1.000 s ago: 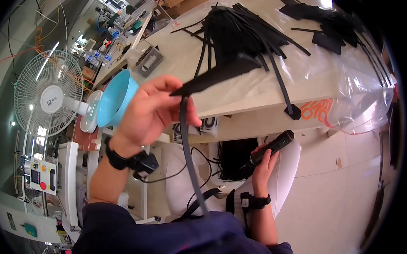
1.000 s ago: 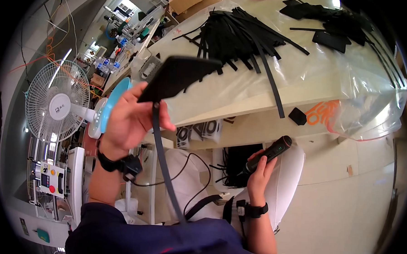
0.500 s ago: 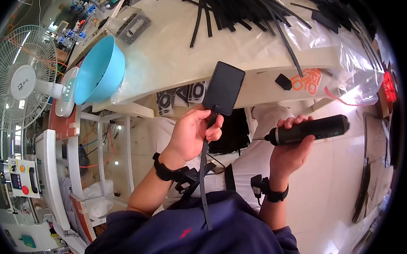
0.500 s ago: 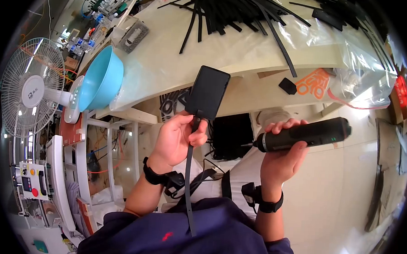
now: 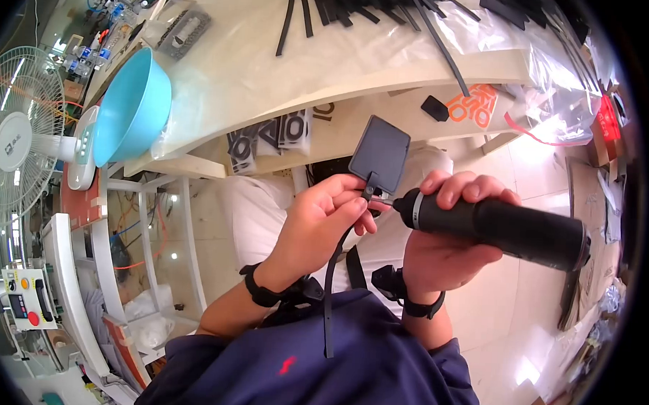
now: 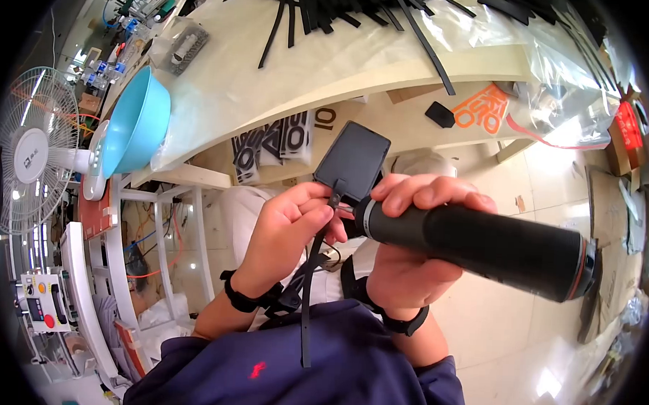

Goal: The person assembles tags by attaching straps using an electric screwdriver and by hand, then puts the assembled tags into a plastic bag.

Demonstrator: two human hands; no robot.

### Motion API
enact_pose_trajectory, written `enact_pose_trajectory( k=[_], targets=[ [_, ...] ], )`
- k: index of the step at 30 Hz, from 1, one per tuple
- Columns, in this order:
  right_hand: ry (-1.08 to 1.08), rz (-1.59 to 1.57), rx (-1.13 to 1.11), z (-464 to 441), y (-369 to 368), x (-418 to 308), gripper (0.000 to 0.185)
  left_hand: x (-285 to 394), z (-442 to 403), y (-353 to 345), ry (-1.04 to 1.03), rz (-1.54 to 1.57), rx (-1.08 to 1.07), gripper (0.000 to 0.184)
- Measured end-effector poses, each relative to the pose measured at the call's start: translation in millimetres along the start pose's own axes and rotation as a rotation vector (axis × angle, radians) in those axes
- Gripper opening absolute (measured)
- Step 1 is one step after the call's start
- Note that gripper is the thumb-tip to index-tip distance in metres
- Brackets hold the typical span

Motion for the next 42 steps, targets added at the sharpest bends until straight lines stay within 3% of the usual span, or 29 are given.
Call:
enact_pose_trajectory(
  k=[18,23,42],
  targets=[
    [0.106,0.118,-0.062,3,-1,5,0.064,-6,2,4,-0.118,-0.301,0.174,0.027],
    [0.137,0.133,-0.119,14,-8,14,0.051,-1,6,11,-0.151,-0.525,0.249,0.026],
    [-0.076,0.110,-0.195,44,-8,54,0.052,-36,11,45,0.048,-0.361,0.278,0.019]
  ],
)
Point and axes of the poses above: each hand's wrist, its own z-axis away from the middle knuckle, its own y-axis out of the back of the hand, x = y × z, the point moved 8 cm from there along -z, towards the middle knuckle
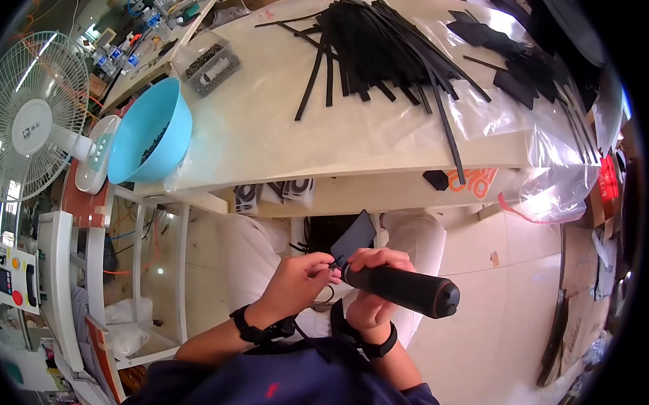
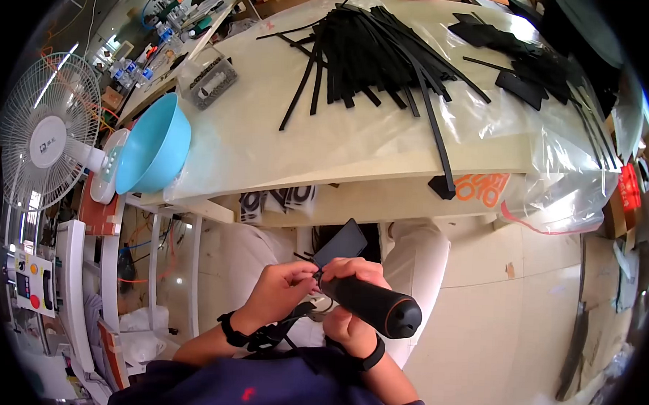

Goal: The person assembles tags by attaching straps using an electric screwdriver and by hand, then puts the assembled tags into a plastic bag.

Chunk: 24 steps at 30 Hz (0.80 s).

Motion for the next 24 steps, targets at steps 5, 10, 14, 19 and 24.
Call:
enact_pose_trajectory(
  k=[5,10,14,19,24],
  targets=[
    [-0.084,0.064,-0.063,4,-4,9,0.058,-3,1,3,-0.008,-0.073,0.009,0.019],
    [-0.134,0.035,0.008,1,-4,9,0.060,-3,6,6,-0.003,-0.087,0.000,0.017],
    [-0.142,0.027,-0.025,7,-3,14,0.060,-8,8,7,0.034,-0.039,-0.019,0.016],
    [-0.098,-0.051,-0.049,10,-1,17,0.064,-14,11,9,0.052,-0.042,-0.017,0.016],
    [-0.055,-0.055,-0.083,9,-5,13,0.064,-12,11,12,0.050,-0.112,-0.043,0.015]
  ],
)
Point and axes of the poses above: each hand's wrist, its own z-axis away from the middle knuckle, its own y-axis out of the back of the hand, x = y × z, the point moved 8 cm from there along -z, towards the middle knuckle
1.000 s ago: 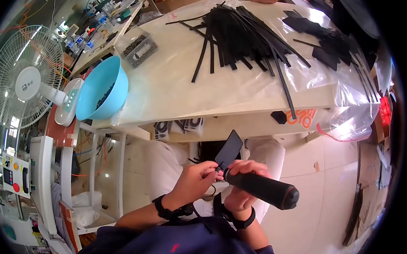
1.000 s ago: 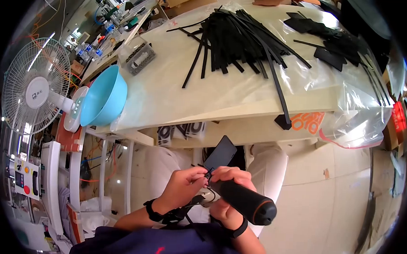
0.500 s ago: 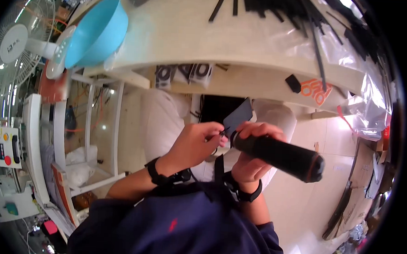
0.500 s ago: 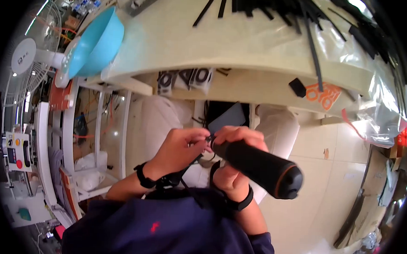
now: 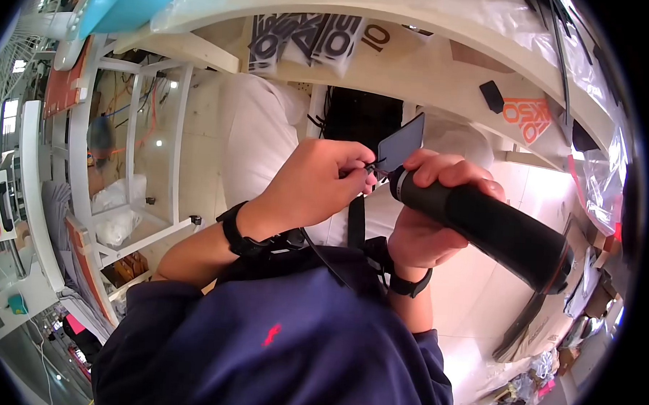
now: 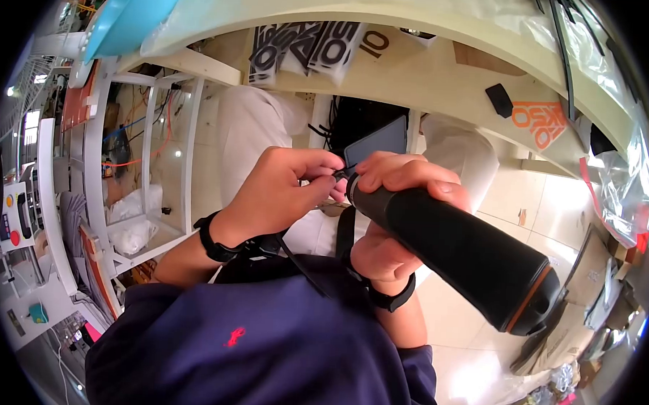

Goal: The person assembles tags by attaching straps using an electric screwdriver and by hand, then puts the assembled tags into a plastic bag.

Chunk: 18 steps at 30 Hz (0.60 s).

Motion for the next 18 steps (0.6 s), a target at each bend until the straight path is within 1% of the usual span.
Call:
enact_pose_trajectory(
  k=[3,5,6,8,12,18],
  targets=[
    [0.023,0.033,-0.030,1,-4,-2,0.063,-2,0,-2,-0.014,0.002,-0.012,0.014],
    [0.048,-0.001,-0.026,2,-3,-2,0.061,-5,0,-1,0.009,0.116,0.017,0.012],
    [0.048,0.001,-0.026,2,-3,-3,0.061,-6,0,-1,0.008,0.118,0.016,0.012],
    [0.004,0.024,-0.041,1,-3,-1,0.060,-9,-1,-4,0.025,0.118,-0.030,0.012],
    [-0.003,0.000,-0.022,1,0,3,0.060,-9,-3,-3,0.050,0.140,-0.040,0.012],
    [0.053,-0.032,-0.041,-1,-2,-3,0.059,-9,-3,-2,0.102,0.222,-0.068,0.015]
  ],
)
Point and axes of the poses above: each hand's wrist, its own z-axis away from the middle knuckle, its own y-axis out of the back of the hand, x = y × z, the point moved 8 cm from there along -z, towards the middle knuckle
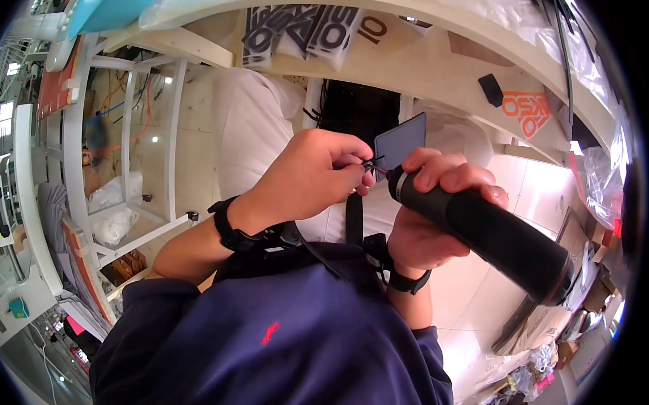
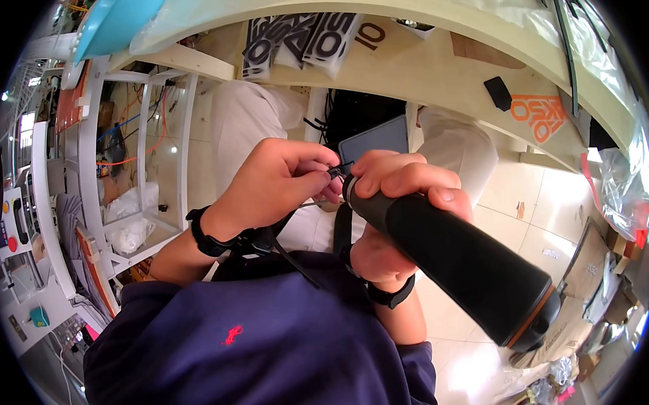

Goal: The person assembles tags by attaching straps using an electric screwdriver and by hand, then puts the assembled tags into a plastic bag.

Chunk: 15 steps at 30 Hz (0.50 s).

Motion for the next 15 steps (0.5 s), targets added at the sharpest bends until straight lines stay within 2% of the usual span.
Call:
enact_pose_trajectory(
  k=[3,5,15],
  targets=[
    [-0.065,-0.038,0.007,-1.0,-2.6,0.5,0.063,-3.0,0.1,0.1,0.045,0.082,-0.002,0.017],
    [0.013,-0.062,0.021,-0.5,0.8,-0.5,0.058,-5.1,-0.6,-0.2,0.041,0.084,-0.010,0.018],
    [0.023,-0.053,-0.026,1.0,-3.8,-2.9,0.059,-5.4,0.0,0.6,0.041,0.037,-0.050,0.018]
  ],
)
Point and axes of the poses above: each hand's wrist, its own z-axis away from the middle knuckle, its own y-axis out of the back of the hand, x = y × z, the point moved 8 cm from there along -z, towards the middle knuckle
